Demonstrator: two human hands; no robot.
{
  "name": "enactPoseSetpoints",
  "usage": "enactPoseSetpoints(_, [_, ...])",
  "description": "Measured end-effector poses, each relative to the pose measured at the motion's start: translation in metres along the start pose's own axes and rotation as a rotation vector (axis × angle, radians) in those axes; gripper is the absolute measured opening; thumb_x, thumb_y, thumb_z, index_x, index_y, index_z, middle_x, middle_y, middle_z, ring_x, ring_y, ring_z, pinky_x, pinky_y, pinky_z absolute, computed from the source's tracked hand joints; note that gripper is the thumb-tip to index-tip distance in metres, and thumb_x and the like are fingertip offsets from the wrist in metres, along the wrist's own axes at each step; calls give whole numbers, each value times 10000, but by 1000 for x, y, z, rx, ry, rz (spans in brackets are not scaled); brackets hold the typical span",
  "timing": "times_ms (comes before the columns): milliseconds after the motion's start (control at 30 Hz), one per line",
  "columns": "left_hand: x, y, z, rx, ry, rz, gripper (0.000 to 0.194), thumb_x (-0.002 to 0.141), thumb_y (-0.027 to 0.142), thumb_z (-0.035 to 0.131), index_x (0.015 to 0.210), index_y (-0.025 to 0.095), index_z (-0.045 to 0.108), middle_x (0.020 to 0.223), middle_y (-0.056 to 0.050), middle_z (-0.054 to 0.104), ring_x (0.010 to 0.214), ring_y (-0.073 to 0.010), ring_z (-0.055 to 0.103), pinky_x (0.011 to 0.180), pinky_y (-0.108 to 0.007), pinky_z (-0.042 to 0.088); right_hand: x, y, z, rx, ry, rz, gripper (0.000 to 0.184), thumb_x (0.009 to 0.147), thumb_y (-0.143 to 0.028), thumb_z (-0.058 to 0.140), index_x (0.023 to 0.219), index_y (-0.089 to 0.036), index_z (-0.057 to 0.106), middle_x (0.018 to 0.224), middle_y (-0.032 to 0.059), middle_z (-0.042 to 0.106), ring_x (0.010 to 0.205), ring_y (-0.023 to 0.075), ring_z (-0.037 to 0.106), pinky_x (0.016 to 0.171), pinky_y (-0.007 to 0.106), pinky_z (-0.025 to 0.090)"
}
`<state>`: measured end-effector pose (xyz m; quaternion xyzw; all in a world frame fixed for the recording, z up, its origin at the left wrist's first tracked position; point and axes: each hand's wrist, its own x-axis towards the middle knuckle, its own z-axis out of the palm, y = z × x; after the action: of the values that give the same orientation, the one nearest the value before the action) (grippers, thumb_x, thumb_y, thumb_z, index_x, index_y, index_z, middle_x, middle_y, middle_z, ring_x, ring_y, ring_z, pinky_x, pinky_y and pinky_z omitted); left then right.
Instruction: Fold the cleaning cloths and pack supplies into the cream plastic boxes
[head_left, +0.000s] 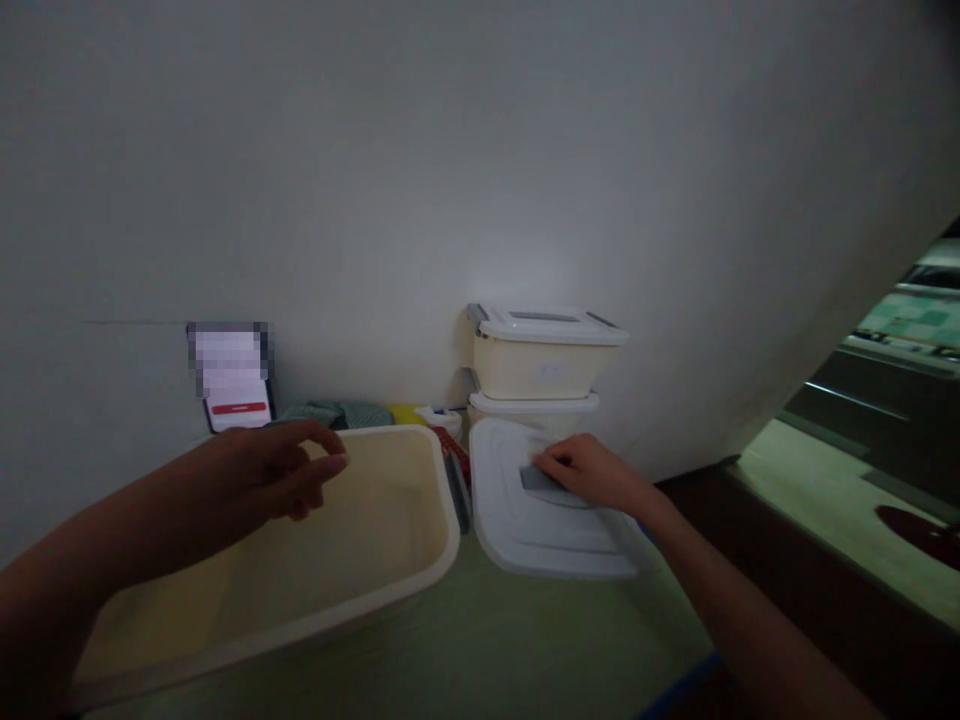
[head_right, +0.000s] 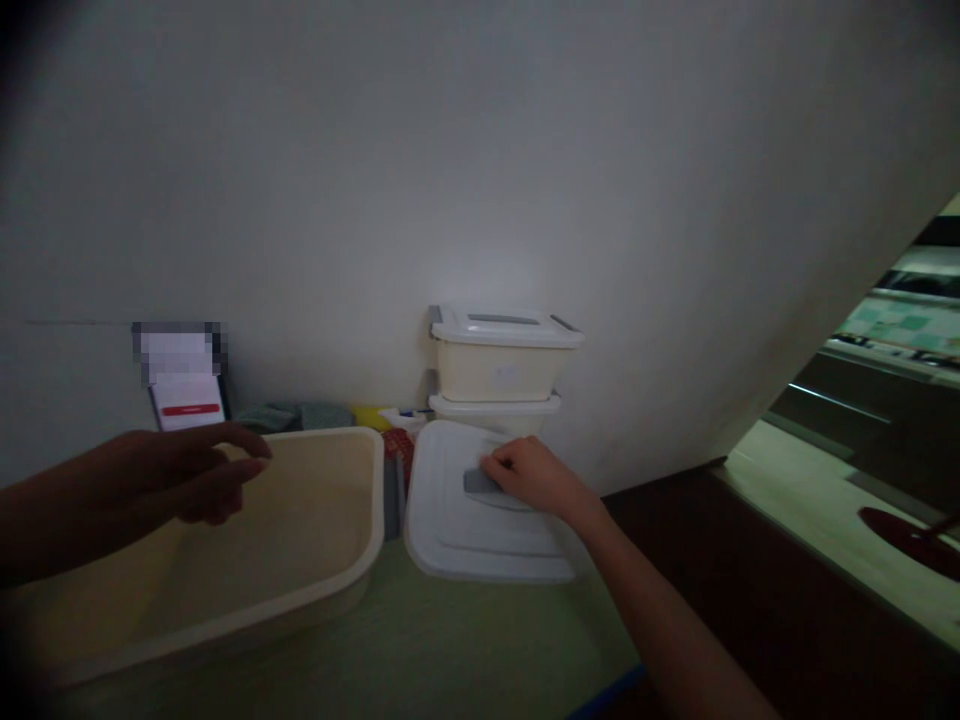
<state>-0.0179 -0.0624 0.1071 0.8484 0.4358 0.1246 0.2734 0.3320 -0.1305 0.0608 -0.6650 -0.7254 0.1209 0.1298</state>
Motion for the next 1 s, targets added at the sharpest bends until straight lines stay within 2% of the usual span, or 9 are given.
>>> enactPoseSetpoints(133, [3, -8, 0, -43, -42, 3, 304, 862, 453, 406, 973, 226, 574, 732, 8, 687, 679, -177, 645, 615, -226, 498, 1, 26, 17, -102, -185, 76, 374, 870, -266, 453, 519, -148, 503, 491, -37, 455, 468, 85, 436, 496, 235, 351])
enactPoseSetpoints(233, [5, -16, 1, -55, -53, 1, 304, 850, 450, 413, 970, 225, 577, 748, -1, 690, 672, -181, 647, 608, -231, 505, 3, 38, 28, -180, -261, 128, 195, 879, -295, 510, 861, -130, 614, 822, 25, 624, 698, 132, 589, 648, 298, 488])
enactPoseSetpoints(300, [6, -20, 1, -61, -57, 0, 304, 846, 442, 416, 990, 224, 570, 767, -7, 693, 675, -181, 648, 611, -235, 509, 6, 40, 34, -225, -268, 156, 260, 881, -313, 520, 1088, -158, 556, 1072, 65, 593, 882, 172, 598, 752, 372, 508])
enactPoseSetpoints(367, [6, -23, 0, -69, -62, 3, 305, 849, 438, 412, 1006, 224, 563, 777, -9, 694, 678, -180, 650, 617, -237, 511, 9, 38, 37, -261, -254, 170, 303, 881, -309, 520, 1150, -170, 526, 1155, 80, 558, 953, 197, 583, 792, 404, 499])
enactPoseSetpoints(633, [5, -22, -7, -17, -65, 34, 344, 834, 449, 407, 1007, 225, 602, 799, -23, 705, 728, -188, 654, 654, -246, 511, 15, 10, 45, -271, -210, 92, 278, 880, -317, 520, 1115, -171, 548, 1137, 75, 569, 948, 190, 582, 803, 400, 490])
enactPoseSetpoints(767, [1, -25, -15, 40, -75, 57, 334, 841, 425, 406, 1019, 230, 610, 833, -17, 710, 758, -189, 652, 692, -247, 501, 6, -4, 60, -240, -146, 95, 378, 882, -352, 480, 1137, -78, 531, 1118, 175, 562, 994, 243, 560, 854, 399, 443])
enactPoseSetpoints(867, [-5, -24, -21, 97, -21, 51, 291, 842, 408, 427, 944, 240, 642, 848, -1, 717, 803, -197, 642, 738, -249, 485, -1, -12, 71, -217, -114, 79, 416, 901, -313, 400, 1189, -28, 493, 1197, 249, 503, 1117, 293, 482, 932, 411, 370])
enactPoseSetpoints(933, [-7, -22, -25, 111, -6, 42, 279, 847, 402, 431, 931, 251, 650, 827, 14, 721, 810, -198, 641, 746, -241, 478, -4, -14, 74, -199, -112, 46, 448, 902, -309, 382, 1251, -35, 445, 1274, 245, 454, 1210, 297, 396, 982, 409, 318])
enactPoseSetpoints(1000, [-8, -22, -27, 112, 1, 45, 277, 841, 415, 444, 944, 267, 654, 817, 26, 724, 808, -201, 644, 742, -234, 479, -4, -15, 73, -179, -123, 14, 464, 896, -321, 391, 1273, -54, 434, 1297, 226, 447, 1230, 284, 378, 995, 390, 304])
